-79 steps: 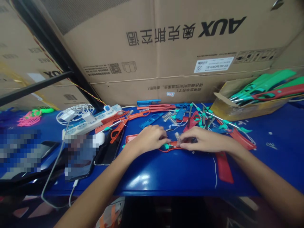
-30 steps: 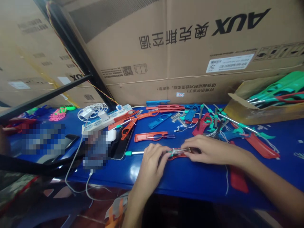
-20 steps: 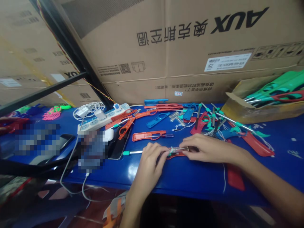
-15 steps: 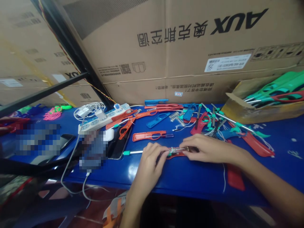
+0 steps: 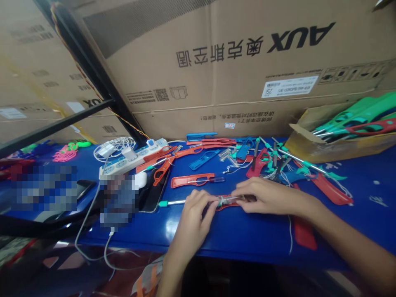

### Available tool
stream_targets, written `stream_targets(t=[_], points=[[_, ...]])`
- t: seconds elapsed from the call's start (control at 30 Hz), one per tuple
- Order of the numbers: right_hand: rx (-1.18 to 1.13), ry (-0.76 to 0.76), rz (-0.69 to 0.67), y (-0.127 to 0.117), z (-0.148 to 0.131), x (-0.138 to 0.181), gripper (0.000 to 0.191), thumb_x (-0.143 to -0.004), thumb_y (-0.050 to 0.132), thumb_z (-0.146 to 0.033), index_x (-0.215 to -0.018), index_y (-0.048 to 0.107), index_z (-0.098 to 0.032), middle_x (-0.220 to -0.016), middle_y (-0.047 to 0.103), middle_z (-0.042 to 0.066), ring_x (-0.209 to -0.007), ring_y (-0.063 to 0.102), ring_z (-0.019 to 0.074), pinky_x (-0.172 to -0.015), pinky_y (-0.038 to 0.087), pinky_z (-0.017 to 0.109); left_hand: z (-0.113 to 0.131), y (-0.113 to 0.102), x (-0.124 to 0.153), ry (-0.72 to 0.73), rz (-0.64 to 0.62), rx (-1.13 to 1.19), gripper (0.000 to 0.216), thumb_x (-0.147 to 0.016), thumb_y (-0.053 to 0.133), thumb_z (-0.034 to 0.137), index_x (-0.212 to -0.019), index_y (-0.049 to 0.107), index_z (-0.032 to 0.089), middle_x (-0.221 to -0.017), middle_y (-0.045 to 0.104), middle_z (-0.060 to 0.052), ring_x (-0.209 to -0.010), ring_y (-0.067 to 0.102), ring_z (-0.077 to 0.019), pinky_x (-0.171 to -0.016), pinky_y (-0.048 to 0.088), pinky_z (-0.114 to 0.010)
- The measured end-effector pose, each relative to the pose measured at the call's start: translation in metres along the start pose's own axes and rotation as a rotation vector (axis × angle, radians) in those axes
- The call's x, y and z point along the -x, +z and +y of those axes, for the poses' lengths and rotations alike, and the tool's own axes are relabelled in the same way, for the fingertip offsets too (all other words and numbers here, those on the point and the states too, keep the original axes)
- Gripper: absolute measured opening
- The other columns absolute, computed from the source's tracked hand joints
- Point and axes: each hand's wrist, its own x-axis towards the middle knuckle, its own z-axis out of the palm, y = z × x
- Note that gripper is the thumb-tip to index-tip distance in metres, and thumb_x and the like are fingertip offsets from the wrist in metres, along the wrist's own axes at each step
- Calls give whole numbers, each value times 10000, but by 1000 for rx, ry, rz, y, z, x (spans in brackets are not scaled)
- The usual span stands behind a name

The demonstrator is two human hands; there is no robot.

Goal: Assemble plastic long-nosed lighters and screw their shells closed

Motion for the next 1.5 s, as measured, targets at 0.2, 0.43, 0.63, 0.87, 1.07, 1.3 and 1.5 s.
stream_targets(t=[0.2,0.43,0.63,0.87,1.07,1.3,1.5], points=[[18,-23,1,3,4,-3,124,-873,574,-142,-755,582,-182,-729,581,-25,-651,491,112,-634,318,268,0,-2,-1,2,-11,11,183,-1044,501,276,-980,668,233,-915,666,-19,-891,539,-201,-826,383,-350],[48,-9,7,3,0,-1,169,-888,560,-151,-723,543,-185,-710,563,-23,-633,474,114,-626,307,269,-1,-2,-1,1,-17,-16,199,-1038,507,275,-986,695,234,-907,680,-25,-883,548,-208,-819,385,-364],[49,-3,-17,2,-5,-2,163,-887,558,-115,-737,562,-180,-722,545,-25,-639,476,110,-610,289,265,-2,-2,-1,14,-30,-39,193,-1030,524,265,-968,704,237,-906,691,-19,-863,552,-202,-810,385,-362],[32,6,-39,3,-8,-3,157,-912,553,-123,-767,583,-174,-748,577,-9,-658,501,117,-612,302,265,-4,0,-1,6,-19,-13,191,-1032,531,270,-959,704,237,-889,680,-11,-861,546,-197,-818,378,-361],[27,-12,-19,0,-5,-1,145,-922,555,-141,-792,608,-176,-747,570,-12,-665,487,120,-627,315,266,-5,-1,-1,-3,-26,-19,193,-1041,513,286,-990,695,248,-927,684,-14,-895,550,-205,-830,378,-368],[41,-9,10,-4,-6,1,165,-927,559,-159,-765,567,-186,-733,542,-26,-662,478,116,-635,317,268,-1,-1,-1,-52,18,11,177,-1025,538,308,-916,660,239,-903,682,-8,-908,553,-212,-839,387,-365],[25,-38,-9,-1,-6,0,179,-941,547,-162,-765,572,-185,-725,534,-24,-650,477,113,-631,328,263,2,-2,0,-37,4,4,173,-1015,551,286,-885,653,235,-856,666,4,-862,553,-198,-826,368,-358]])
